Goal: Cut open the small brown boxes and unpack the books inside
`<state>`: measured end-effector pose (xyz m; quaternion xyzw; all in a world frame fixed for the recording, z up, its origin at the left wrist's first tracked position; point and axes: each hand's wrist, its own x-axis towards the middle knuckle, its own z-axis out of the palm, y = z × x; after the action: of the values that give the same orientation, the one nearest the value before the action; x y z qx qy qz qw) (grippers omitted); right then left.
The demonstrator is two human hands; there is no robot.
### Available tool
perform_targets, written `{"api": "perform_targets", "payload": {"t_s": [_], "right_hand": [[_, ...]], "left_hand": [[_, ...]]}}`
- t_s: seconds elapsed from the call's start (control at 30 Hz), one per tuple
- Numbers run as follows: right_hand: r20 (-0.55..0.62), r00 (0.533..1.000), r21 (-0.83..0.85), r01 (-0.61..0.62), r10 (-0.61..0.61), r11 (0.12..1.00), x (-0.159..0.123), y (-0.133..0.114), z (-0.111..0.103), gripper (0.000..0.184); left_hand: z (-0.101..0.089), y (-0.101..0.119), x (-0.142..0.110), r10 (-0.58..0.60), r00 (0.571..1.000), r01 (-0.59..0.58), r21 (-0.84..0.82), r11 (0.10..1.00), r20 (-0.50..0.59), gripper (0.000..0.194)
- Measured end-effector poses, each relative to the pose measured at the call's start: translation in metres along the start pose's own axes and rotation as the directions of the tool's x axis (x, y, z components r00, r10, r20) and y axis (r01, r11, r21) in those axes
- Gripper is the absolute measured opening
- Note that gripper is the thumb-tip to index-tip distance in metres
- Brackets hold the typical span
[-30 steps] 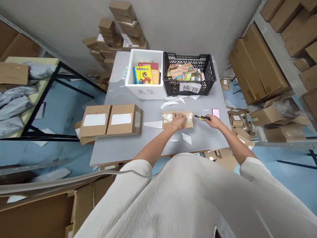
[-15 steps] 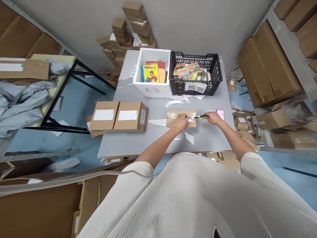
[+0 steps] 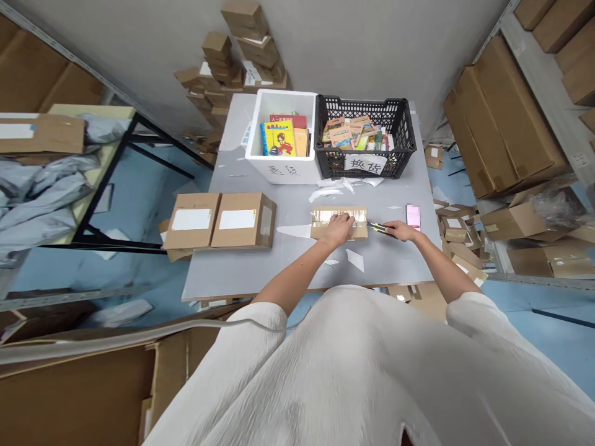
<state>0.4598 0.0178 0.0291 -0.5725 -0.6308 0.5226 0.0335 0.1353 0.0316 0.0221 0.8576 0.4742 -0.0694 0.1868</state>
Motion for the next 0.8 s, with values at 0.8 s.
{"api": "perform_targets", "payload": {"t_s": [0.8], "right_hand": [[-0.196,0.976,0.12,-0.074,0.097,0.99,-0.03,-0.005,0.014,0.038]], "left_hand": [[-0.005,-0.004,0.01,-0.127,0.982,0.099,-0.191,0.977,-0.14,0.05]]}}
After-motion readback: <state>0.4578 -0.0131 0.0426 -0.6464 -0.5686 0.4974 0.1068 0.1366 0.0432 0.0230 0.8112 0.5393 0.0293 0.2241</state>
